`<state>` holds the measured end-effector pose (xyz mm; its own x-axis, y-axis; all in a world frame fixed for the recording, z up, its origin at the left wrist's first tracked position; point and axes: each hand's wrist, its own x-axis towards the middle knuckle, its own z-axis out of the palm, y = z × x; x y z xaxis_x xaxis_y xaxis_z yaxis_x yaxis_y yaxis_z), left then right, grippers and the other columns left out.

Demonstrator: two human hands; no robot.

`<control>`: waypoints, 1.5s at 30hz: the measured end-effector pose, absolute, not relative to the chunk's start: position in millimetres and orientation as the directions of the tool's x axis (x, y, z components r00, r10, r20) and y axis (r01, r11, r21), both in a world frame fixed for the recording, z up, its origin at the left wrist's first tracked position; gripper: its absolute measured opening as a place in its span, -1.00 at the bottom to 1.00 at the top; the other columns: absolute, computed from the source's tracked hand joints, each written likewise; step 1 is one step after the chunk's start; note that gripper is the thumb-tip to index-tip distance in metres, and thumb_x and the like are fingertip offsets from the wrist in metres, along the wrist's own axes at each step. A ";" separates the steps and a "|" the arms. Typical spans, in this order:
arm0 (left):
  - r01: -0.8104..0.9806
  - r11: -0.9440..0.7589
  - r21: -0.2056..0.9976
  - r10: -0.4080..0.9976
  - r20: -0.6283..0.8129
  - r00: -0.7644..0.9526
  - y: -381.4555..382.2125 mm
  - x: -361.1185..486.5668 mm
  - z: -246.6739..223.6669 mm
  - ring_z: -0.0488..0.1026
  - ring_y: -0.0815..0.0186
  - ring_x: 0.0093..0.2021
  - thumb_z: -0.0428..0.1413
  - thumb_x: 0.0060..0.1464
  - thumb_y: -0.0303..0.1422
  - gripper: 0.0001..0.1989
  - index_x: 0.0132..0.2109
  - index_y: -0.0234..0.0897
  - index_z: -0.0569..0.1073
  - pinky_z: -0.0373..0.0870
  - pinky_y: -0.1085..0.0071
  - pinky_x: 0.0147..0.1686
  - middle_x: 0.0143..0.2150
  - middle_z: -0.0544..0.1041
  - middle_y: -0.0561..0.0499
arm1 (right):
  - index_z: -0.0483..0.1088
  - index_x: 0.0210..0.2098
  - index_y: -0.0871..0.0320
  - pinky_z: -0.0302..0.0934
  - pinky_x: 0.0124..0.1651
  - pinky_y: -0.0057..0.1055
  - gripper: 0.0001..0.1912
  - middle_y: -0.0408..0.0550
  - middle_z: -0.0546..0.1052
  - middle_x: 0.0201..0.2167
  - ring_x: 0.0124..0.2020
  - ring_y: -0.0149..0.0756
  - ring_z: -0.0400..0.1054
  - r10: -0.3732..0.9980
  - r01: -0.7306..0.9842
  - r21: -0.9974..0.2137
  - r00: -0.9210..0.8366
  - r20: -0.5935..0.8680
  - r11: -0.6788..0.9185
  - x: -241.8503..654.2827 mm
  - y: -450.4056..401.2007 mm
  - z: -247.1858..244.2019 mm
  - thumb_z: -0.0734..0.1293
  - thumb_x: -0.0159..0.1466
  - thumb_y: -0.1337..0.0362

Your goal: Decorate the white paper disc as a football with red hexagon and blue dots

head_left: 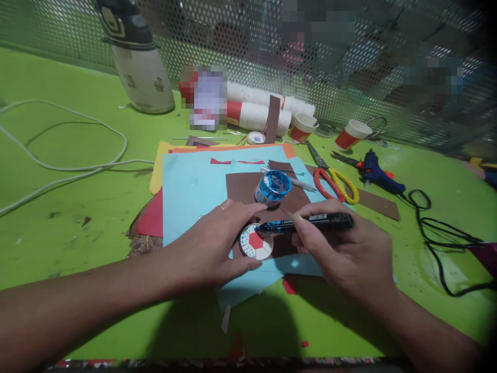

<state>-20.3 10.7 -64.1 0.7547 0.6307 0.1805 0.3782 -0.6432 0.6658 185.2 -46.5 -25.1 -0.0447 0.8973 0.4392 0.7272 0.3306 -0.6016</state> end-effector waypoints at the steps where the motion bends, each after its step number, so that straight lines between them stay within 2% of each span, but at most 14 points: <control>1: 0.380 -0.643 0.665 0.631 0.178 0.755 10.3 -20.2 -63.5 0.30 0.07 0.10 0.26 0.02 -0.31 -0.30 0.27 -0.20 0.17 0.27 0.08 0.10 0.25 0.33 -0.08 | 0.41 -0.34 0.12 0.25 -0.55 -0.59 -0.96 -0.29 0.49 -0.63 -0.64 -0.52 0.38 0.899 0.726 -0.606 -0.040 0.436 0.326 185.0 -46.7 -24.9 0.35 0.26 0.31; 8: 0.373 -0.627 0.683 0.640 0.179 0.748 7.3 -20.8 -58.4 0.28 0.12 0.16 0.25 0.03 -0.35 -0.27 0.30 -0.12 0.14 0.26 0.17 0.13 0.24 0.34 -0.02 | 0.42 -0.41 0.09 0.25 -0.57 -0.59 -0.92 -0.28 0.48 -0.65 -0.68 -0.52 0.35 0.828 0.703 -0.647 0.150 0.540 0.295 182.5 -49.5 -20.6 0.37 0.23 0.27; 15: 0.400 -0.628 0.668 0.653 0.172 0.738 8.4 -20.5 -62.3 0.30 0.05 0.12 0.26 0.02 -0.30 -0.30 0.27 -0.20 0.18 0.28 0.07 0.10 0.24 0.34 -0.09 | 0.42 -0.38 0.10 0.24 -0.57 -0.57 -0.94 -0.29 0.48 -0.66 -0.68 -0.51 0.35 0.871 0.731 -0.614 0.055 0.489 0.299 184.1 -50.2 -23.6 0.36 0.24 0.29; 24: 0.377 -0.631 0.678 0.631 0.166 0.758 10.5 -19.4 -59.7 0.31 0.02 0.12 0.23 0.03 -0.31 -0.33 0.26 -0.21 0.19 0.26 0.03 0.11 0.24 0.34 -0.13 | 0.41 -0.35 0.10 0.29 -0.57 -0.53 -0.96 -0.26 0.48 -0.64 -0.66 -0.46 0.38 0.898 0.665 -0.689 0.061 0.436 0.289 180.3 -50.9 -25.8 0.36 0.24 0.31; 31: 0.392 -0.632 0.668 0.639 0.163 0.752 9.3 -20.7 -60.9 0.30 0.01 0.13 0.23 0.04 -0.30 -0.33 0.25 -0.25 0.19 0.27 0.02 0.11 0.23 0.34 -0.16 | 0.42 -0.33 0.10 0.29 -0.56 -0.52 -0.98 -0.26 0.50 -0.63 -0.65 -0.45 0.40 0.897 0.688 -0.659 0.027 0.441 0.304 180.7 -51.1 -26.1 0.35 0.24 0.31; 37: 0.397 -0.628 0.670 0.638 0.151 0.755 9.8 -20.0 -60.5 0.30 0.01 0.14 0.24 0.04 -0.30 -0.34 0.25 -0.24 0.20 0.27 0.03 0.12 0.24 0.34 -0.16 | 0.43 -0.33 0.10 0.27 -0.52 -0.50 -0.98 -0.26 0.51 -0.60 -0.63 -0.47 0.40 0.900 0.719 -0.628 0.006 0.436 0.299 183.2 -50.6 -26.5 0.36 0.25 0.30; 45: 0.389 -0.633 0.669 0.634 0.160 0.757 8.7 -20.8 -60.0 0.30 0.00 0.14 0.23 0.04 -0.31 -0.35 0.25 -0.18 0.20 0.25 0.04 0.12 0.25 0.34 -0.13 | 0.42 -0.37 0.11 0.28 -0.55 -0.52 -0.96 -0.26 0.50 -0.63 -0.65 -0.46 0.39 0.909 0.687 -0.661 0.002 0.417 0.302 180.4 -49.2 -22.8 0.35 0.24 0.32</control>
